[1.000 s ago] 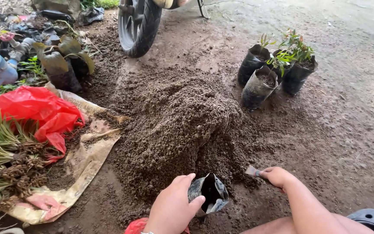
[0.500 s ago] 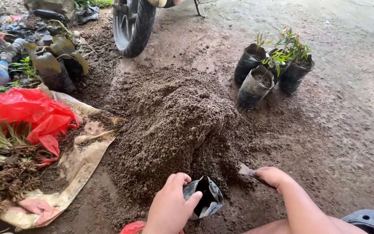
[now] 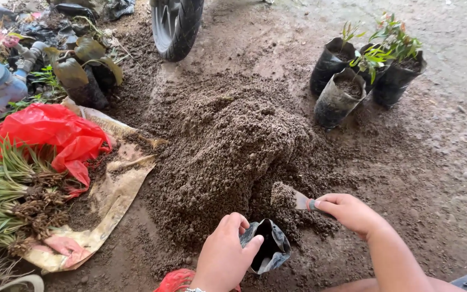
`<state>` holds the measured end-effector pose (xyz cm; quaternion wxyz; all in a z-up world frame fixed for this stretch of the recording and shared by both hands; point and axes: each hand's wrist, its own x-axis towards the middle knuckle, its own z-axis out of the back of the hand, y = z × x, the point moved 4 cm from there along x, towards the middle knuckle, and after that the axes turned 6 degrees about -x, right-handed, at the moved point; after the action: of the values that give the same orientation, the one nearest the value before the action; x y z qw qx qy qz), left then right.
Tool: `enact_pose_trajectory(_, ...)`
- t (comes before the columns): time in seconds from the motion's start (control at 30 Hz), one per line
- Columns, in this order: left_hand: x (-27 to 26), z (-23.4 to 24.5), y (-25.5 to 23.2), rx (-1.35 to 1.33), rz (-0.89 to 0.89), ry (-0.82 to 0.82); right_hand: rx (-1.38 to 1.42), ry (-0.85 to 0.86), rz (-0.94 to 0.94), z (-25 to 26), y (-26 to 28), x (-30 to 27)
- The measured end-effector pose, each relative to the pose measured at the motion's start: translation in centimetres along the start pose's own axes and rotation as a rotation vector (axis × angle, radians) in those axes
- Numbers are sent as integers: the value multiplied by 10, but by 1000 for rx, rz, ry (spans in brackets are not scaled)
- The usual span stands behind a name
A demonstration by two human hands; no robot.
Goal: Filling black plastic nursery bags with soil using a small hand trowel in preparation for planting.
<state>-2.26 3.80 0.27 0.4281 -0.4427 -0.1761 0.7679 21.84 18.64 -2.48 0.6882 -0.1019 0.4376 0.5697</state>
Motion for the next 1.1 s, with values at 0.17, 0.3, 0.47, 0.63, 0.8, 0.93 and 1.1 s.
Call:
enact_pose_trajectory(0.17,5,-2,2,1,-33,-28,-142,50,72,12,9,-17)
enact_pose_trajectory(0.3,6,-2,2,6,-46,-49,-101,96,135,16,17,-36)
enact_pose_trajectory(0.47,6,1,-1,6,2,-42,-195,180,76,16,30,-58)
enact_pose_trajectory(0.63,8,-3,1,37,-57,-69,-641,106,87,3,50,-80)
enact_pose_trajectory(0.8,8,-7,3,27,-90,-78,-472,101,256,-40,52,-77)
enact_pose_trajectory(0.93,6,-5,2,20,-79,-80,-298,-54,565,-80,33,-55)
enact_pose_trajectory(1.1,7,-7,6,3,-126,-110,-531,-160,412,-72,39,-63)
